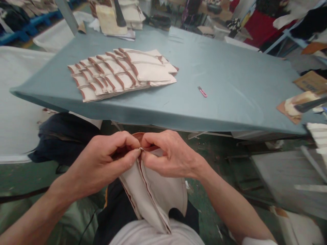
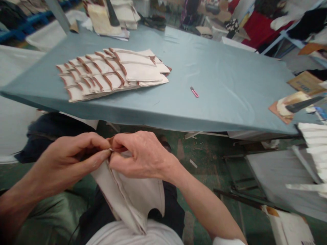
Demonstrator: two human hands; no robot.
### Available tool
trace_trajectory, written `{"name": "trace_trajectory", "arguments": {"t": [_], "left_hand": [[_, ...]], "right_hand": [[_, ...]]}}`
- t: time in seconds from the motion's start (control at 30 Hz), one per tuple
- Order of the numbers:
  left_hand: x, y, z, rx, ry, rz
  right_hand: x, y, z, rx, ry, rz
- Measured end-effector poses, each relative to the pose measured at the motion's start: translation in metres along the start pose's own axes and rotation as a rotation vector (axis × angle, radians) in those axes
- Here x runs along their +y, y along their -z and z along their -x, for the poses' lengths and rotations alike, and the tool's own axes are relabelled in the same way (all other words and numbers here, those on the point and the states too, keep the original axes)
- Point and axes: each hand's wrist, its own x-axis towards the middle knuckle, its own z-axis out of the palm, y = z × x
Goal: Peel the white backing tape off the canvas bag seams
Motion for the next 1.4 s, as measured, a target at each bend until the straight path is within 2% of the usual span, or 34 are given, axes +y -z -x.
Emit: {"name": "trace_trajectory", "arguments": {"t": [0.13, 0.27, 0.37, 0.47, 0.53, 0.63, 0.73, 0.83, 0.9, 1.03, 1.1, 1.23, 1.33, 1.4], "left_hand": [[-0.003, 0.001, 0.000, -0.036, 0.018, -0.004], [-0.007, 0.006, -0.002, -0.119, 0.008, -0.056], [-0.009, 0.011, -0.007, -0.209, -0.058, -0.135], [-0.008, 0.014, -0.012, -0.251, -0.155, -0.218], [-0.006, 0.013, -0.013, -0.229, -0.237, -0.242], [-0.005, 0.009, -0.011, -0.117, -0.346, -0.281], [-0.007, 0.005, -0.007, -0.043, -0.388, -0.340], [-0.008, 0.003, -0.003, 0.003, -0.381, -0.343], [-0.009, 0.002, -0.001, 0.012, -0.359, -0.290], [-0.011, 0.003, 0.002, -0.126, -0.242, -0.109], [-0.015, 0.003, 0.002, -0.173, -0.145, -0.034], [-0.024, 0.003, 0.002, -0.158, -0.010, 0.000], [-0.026, -0.002, 0.002, -0.190, -0.064, -0.003], [-0.025, -0.007, 0.003, -0.152, -0.145, -0.025]], "right_hand": [[0.003, -0.003, 0.000, 0.018, -0.045, -0.043], [0.003, 0.001, -0.002, 0.013, -0.036, 0.059], [0.001, 0.004, -0.004, -0.031, -0.048, 0.166], [-0.001, 0.003, -0.005, -0.051, -0.043, 0.199], [-0.001, 0.001, -0.006, -0.031, -0.030, 0.157], [0.002, -0.004, -0.005, 0.049, -0.036, 0.018], [0.003, -0.005, -0.005, 0.104, -0.008, -0.049], [0.002, 0.002, -0.004, 0.068, 0.021, -0.087], [0.001, 0.008, -0.004, -0.004, -0.032, -0.214], [0.003, 0.014, -0.003, -0.162, -0.226, -0.661], [0.007, 0.013, -0.002, -0.152, -0.257, -0.781], [0.014, 0.005, 0.002, -0.101, -0.311, -0.829], [0.019, -0.003, 0.004, -0.071, -0.373, -0.848], [0.020, -0.007, 0.005, -0.042, -0.369, -0.837]]}}
